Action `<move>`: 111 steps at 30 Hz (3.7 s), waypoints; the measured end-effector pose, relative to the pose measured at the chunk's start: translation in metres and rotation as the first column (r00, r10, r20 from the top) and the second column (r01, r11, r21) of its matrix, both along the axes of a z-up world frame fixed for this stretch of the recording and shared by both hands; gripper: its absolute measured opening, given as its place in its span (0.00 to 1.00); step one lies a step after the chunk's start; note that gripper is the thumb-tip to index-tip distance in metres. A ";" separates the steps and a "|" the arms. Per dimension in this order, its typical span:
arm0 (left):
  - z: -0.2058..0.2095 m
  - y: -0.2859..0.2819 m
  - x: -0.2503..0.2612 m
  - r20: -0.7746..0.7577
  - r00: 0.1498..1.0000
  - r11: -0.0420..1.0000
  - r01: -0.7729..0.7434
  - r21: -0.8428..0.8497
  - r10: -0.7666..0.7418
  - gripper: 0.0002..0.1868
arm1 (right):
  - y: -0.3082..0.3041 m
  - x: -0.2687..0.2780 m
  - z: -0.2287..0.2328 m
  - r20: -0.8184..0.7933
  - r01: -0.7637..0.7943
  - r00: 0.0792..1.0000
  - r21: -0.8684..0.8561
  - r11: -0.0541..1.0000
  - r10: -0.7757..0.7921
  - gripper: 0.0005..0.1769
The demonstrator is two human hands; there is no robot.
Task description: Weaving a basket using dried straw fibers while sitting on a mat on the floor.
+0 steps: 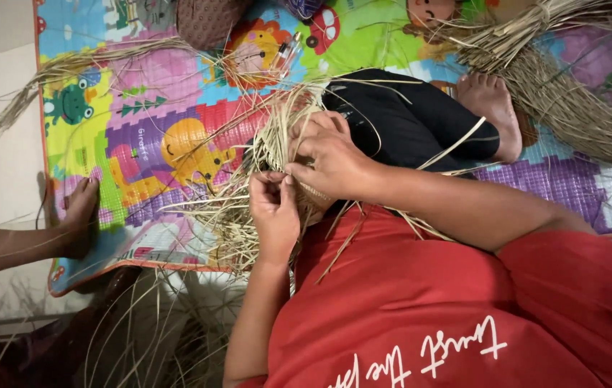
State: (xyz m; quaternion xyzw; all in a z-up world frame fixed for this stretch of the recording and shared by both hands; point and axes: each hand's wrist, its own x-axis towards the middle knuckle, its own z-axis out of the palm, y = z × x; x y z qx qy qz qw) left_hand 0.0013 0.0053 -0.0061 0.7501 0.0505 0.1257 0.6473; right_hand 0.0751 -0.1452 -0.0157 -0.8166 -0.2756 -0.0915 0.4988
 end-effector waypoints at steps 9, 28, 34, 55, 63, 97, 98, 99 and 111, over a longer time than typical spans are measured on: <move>0.005 -0.002 -0.002 -0.006 1.000 1.000 -0.002 -0.001 0.002 0.05 | -0.004 0.000 0.026 0.026 -0.008 1.000 0.174 0.985 0.004 0.07; 0.012 0.005 -0.001 0.048 0.993 0.988 0.103 0.112 -0.108 0.02 | -0.028 0.013 0.038 0.264 -0.202 0.934 -0.161 0.966 0.239 0.10; 0.001 0.010 0.000 0.058 0.986 0.985 0.151 0.078 -0.156 0.04 | -0.003 0.040 -0.003 0.413 -0.047 0.909 -0.042 0.998 0.060 0.03; 0.001 -0.016 0.000 0.291 0.957 1.000 -0.015 -0.016 0.019 0.12 | 0.009 0.049 0.026 0.083 -0.420 0.903 -0.044 0.907 0.422 0.06; -0.014 -0.003 0.003 0.217 0.976 0.991 0.037 -0.125 -0.009 0.04 | -0.001 0.039 0.021 0.072 -0.252 0.967 0.178 0.951 0.243 0.02; 0.008 -0.012 0.002 0.039 0.996 0.996 -0.079 0.045 0.078 0.03 | -0.003 0.019 0.000 -0.079 -0.140 0.989 -0.173 0.975 0.128 0.20; 0.008 -0.012 0.001 0.040 0.997 0.997 -0.072 0.020 0.071 0.04 | 0.000 0.017 -0.001 -0.069 -0.100 0.994 -0.178 0.979 0.089 0.19; 0.008 -0.012 0.002 0.042 0.997 0.998 -0.063 -0.005 0.063 0.05 | 0.003 0.015 -0.002 -0.058 -0.058 0.997 -0.181 0.982 0.048 0.18; 0.007 -0.007 0.006 -0.019 0.998 0.997 -0.063 -0.040 0.062 0.05 | 0.012 0.011 0.005 0.116 0.143 0.986 -0.246 0.959 -0.117 0.11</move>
